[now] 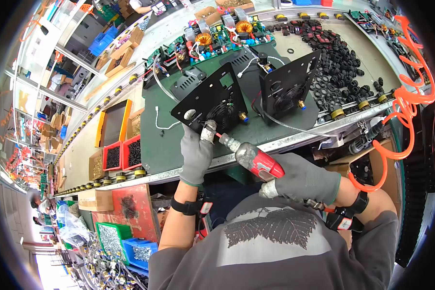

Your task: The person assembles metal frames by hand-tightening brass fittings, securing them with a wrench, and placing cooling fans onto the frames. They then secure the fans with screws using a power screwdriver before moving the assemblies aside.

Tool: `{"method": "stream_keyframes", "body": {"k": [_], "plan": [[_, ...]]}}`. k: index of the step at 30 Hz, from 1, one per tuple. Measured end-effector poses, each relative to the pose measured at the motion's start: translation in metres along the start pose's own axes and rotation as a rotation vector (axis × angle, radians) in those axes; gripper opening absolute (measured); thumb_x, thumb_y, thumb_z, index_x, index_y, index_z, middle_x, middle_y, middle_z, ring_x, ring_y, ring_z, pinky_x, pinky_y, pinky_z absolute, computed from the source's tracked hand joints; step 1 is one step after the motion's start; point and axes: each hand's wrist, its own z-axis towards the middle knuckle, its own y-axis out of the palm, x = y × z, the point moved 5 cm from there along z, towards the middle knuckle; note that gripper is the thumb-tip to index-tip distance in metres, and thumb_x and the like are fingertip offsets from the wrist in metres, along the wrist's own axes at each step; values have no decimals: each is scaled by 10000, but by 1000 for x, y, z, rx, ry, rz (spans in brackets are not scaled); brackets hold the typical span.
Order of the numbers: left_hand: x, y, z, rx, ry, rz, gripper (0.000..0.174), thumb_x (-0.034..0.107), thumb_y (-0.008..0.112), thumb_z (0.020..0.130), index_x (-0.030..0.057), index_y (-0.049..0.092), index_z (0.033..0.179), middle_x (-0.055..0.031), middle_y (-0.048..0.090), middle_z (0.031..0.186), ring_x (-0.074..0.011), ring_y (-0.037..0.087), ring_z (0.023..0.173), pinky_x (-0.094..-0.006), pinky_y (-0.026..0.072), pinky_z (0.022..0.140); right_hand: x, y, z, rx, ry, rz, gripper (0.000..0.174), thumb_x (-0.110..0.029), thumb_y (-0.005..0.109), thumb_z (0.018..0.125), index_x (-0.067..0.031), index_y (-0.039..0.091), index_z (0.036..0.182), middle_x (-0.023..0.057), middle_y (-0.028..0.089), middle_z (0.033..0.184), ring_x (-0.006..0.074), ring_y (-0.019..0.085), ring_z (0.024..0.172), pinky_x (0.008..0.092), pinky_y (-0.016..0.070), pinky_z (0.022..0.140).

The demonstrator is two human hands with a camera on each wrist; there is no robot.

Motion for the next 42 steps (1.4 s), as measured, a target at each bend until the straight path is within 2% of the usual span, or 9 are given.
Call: {"method": "stream_keyframes", "body": {"k": [8, 20, 26, 28, 31, 33, 35, 38, 42], "plan": [[-8, 2, -3, -16, -63, -39, 538, 271, 627, 978, 34, 391, 1400, -148, 717, 1057, -282, 698, 885, -338, 519, 787, -4, 3, -2, 15, 37, -12, 289, -242, 734, 788, -75, 500, 824, -6, 473, 706, 103, 435, 655, 292, 393, 619], [-14, 6, -5, 50, 91, -75, 597, 247, 642, 970, 29, 351, 1443, -135, 714, 1008, -232, 692, 825, -317, 526, 741, -10, 16, -3, -25, 154, 73, 272, -264, 711, 817, -55, 545, 870, -4, 528, 718, 85, 499, 618, 272, 427, 567], [-12, 6, -6, 78, 49, -114, 427, 151, 660, 946, -23, 497, 1300, -131, 699, 1000, -185, 670, 820, -317, 530, 737, -18, 23, -3, -42, 209, 161, 254, -217, 709, 813, -36, 580, 934, 13, 555, 712, 84, 533, 613, 256, 440, 552], [-5, 4, -3, 38, 16, -139, 616, 256, 698, 930, -9, 402, 1401, -125, 708, 904, -226, 689, 747, -311, 528, 670, -21, 23, -7, -31, 242, 180, 268, -244, 699, 831, -37, 579, 954, -9, 537, 728, 63, 492, 598, 235, 402, 536], [11, -25, -11, -46, -193, 60, 600, 265, 800, 835, 17, 520, 1304, -61, 673, 822, -129, 636, 727, -268, 517, 684, -5, 16, -18, -63, 174, 278, 286, -235, 704, 832, -40, 576, 997, -15, 543, 741, 51, 486, 604, 220, 396, 542], [-40, -50, -15, 48, 13, -44, 527, 233, 824, 800, 30, 599, 1231, -48, 671, 838, -118, 634, 759, -282, 522, 689, -9, 5, -31, -32, 153, 183, 393, -250, 729, 828, -19, 594, 1115, -25, 541, 754, 46, 491, 634, 224, 388, 552], [-90, -85, -18, 201, -377, 93, 345, 152, 792, 805, 56, 678, 1117, -49, 696, 884, -142, 644, 793, -309, 525, 728, 15, -6, -32, -61, 183, 47, 428, -275, 744, 826, -21, 597, 1137, -26, 548, 766, 55, 505, 658, 241, 403, 565], [-144, -109, -2, 63, -287, 483, 396, 383, 685, 869, 55, 675, 1091, -201, 691, 965, -378, 647, 890, -429, 501, 818, 23, -1, -28, -77, 205, 179, 404, -302, 758, 821, -43, 597, 1088, -27, 555, 768, 72, 517, 669, 263, 422, 581], [-134, -99, 3, 67, -392, 389, 375, 362, 632, 914, 29, 709, 1069, -166, 715, 1037, -286, 667, 939, -384, 490, 852, 75, 15, 10, -145, 20, 271, 311, -305, 776, 801, -83, 573, 880, -34, 523, 648, 74, 481, 534, 271, 382, 475]]}}
